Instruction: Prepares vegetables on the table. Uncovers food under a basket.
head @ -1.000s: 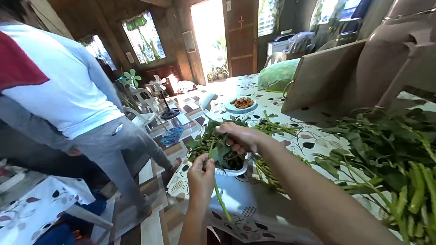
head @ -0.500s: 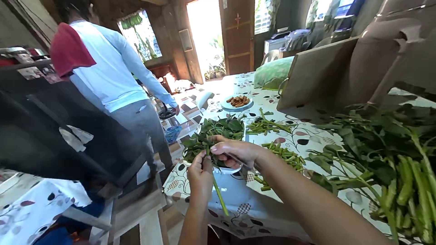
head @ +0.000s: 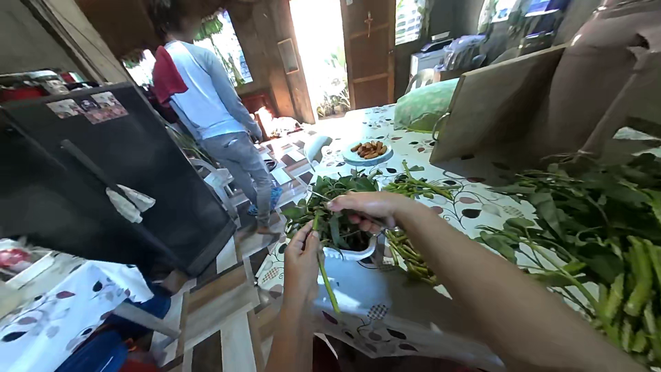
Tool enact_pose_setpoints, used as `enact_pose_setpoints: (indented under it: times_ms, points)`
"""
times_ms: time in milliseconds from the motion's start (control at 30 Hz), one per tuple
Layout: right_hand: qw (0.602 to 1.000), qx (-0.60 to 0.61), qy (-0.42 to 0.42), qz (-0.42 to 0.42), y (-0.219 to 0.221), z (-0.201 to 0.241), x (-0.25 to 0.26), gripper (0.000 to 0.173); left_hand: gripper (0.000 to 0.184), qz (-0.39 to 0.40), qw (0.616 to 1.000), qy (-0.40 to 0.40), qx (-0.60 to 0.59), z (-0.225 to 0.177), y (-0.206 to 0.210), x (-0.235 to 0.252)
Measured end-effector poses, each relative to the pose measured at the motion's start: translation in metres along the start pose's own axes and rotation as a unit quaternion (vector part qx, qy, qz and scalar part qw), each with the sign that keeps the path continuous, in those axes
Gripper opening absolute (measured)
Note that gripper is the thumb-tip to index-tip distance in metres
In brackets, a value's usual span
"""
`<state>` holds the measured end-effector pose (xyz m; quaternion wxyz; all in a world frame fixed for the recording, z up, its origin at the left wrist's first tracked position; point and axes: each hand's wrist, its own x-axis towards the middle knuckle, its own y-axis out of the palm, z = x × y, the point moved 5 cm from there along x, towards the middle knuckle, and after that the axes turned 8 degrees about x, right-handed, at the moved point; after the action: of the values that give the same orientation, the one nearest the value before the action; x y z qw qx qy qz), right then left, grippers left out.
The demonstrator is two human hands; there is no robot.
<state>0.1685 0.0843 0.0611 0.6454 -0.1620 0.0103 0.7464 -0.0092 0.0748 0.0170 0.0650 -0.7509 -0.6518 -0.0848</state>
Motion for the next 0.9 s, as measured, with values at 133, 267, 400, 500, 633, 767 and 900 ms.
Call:
enact_pose_setpoints:
  times_ms: [133,267,400,500,633,767,900]
  points:
    - [0.972,0.118,-0.064,0.191,-0.005,0.009,-0.030,0.045,0.018,-0.014,0.998,-0.032,-0.046,0.003,0.014,0.004]
    - [0.958,0.109,-0.077,0.255,0.000,0.001,-0.037,0.045,0.016,-0.027,0.996,-0.024,-0.081,0.001,0.030,0.001]
    - [0.932,0.151,-0.108,0.312,0.010,-0.004,-0.038,0.040,0.016,-0.026,0.996,-0.009,-0.087,-0.002,0.037,0.000]
    - [0.933,0.144,-0.099,0.314,0.014,0.001,-0.036,0.044,0.008,-0.051,0.996,0.069,-0.034,-0.005,0.031,0.005]
    - [0.969,0.070,-0.076,0.222,0.008,0.034,-0.035,0.044,0.010,-0.142,0.987,0.079,-0.007,-0.018,0.005,0.025]
    - [0.944,0.080,-0.168,0.274,-0.001,0.069,-0.035,0.047,0.015,-0.074,0.983,-0.019,-0.167,-0.022,0.021,0.024]
    - [0.932,0.142,-0.223,0.249,-0.019,0.070,-0.035,0.047,0.018,0.022,0.996,-0.010,-0.081,-0.015,0.059,0.034]
